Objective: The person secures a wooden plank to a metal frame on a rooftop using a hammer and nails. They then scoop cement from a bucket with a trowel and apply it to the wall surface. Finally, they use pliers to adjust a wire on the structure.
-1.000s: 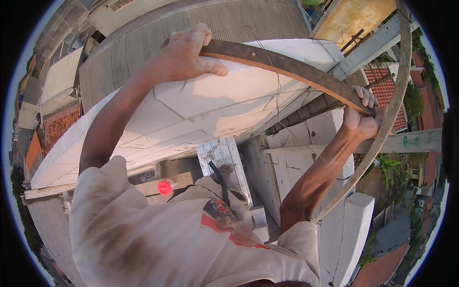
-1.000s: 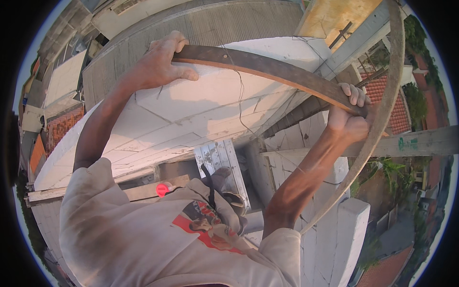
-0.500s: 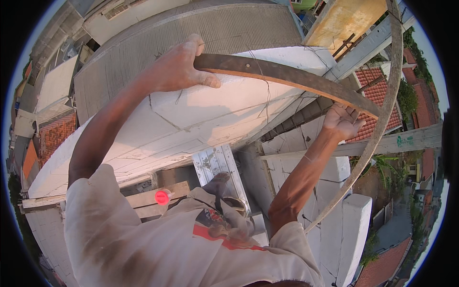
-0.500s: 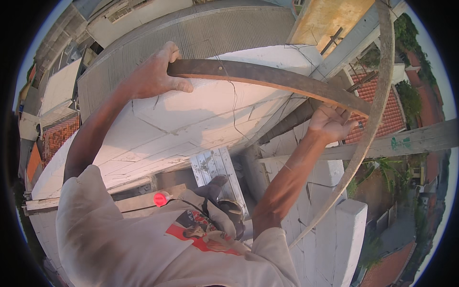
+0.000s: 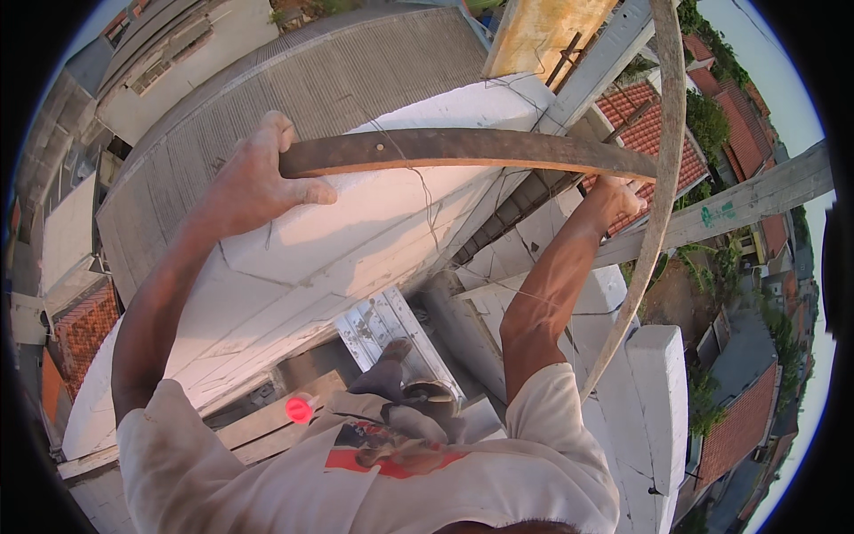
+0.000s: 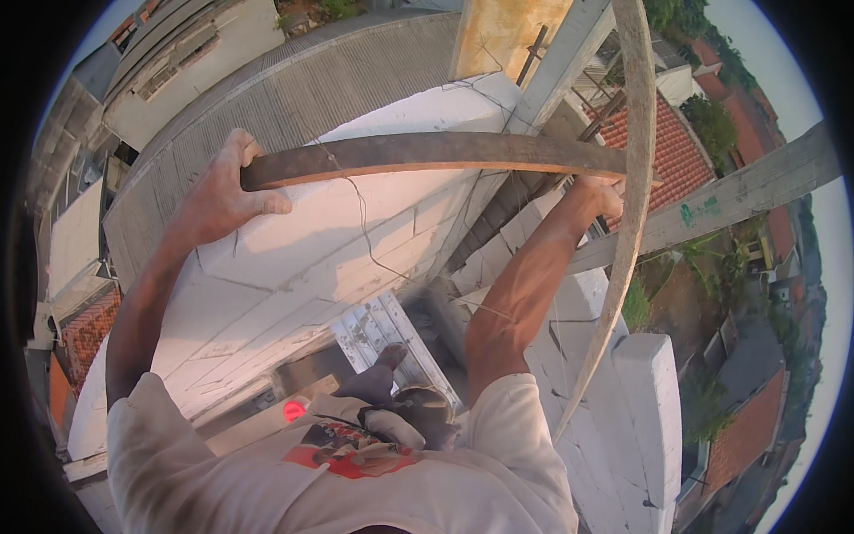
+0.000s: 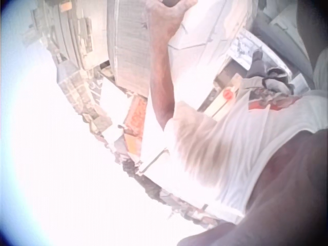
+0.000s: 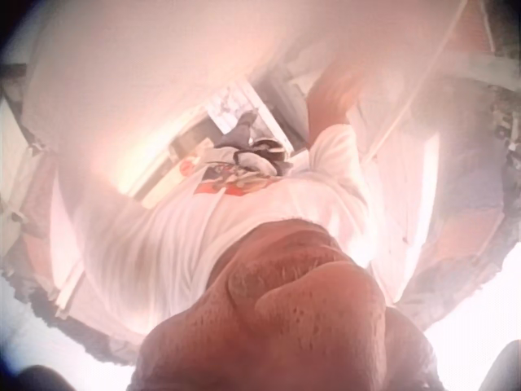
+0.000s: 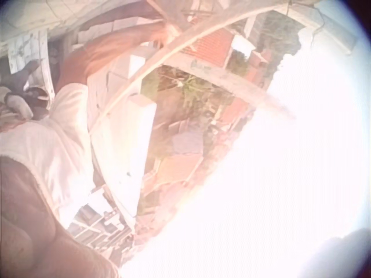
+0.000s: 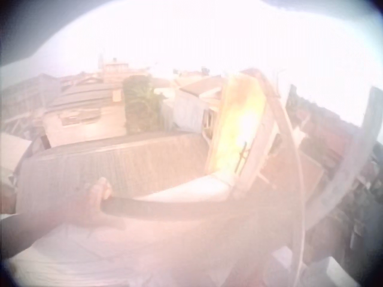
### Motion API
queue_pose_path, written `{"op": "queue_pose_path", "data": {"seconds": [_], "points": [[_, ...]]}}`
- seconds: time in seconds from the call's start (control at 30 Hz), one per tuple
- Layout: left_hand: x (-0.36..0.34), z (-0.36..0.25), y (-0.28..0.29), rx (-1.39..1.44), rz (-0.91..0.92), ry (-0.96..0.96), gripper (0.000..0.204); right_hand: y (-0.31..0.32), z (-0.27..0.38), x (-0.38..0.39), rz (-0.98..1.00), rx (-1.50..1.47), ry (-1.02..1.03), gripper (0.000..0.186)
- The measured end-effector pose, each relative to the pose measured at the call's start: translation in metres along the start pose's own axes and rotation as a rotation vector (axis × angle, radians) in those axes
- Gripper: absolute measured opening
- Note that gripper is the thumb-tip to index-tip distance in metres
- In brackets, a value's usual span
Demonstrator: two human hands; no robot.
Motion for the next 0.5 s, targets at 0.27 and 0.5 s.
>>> {"op": "queue_pose_path", "data": {"seconds": [0.27,0.5], "points": [[0.0,0.009,0.0,-0.033,-0.036,-0.012,0.103,-0.048,-0.016,-0.016,0.103,-0.173,0.042,0.06],[-0.003,0.012,0.0,0.004,-0.049,0.025,0.106,-0.075,-0.014,-0.034,0.102,-0.142,0.029,0.055]]}}
Point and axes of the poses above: each hand's wrist, its own x-axis away from the middle knuckle, its own y-axis out of the back of the hand, z = x × y, the point moved 9 cm from there along -x, towards the middle knuckle, and after that the axes turned 2 degrees about -y, right-handed, at the moved point
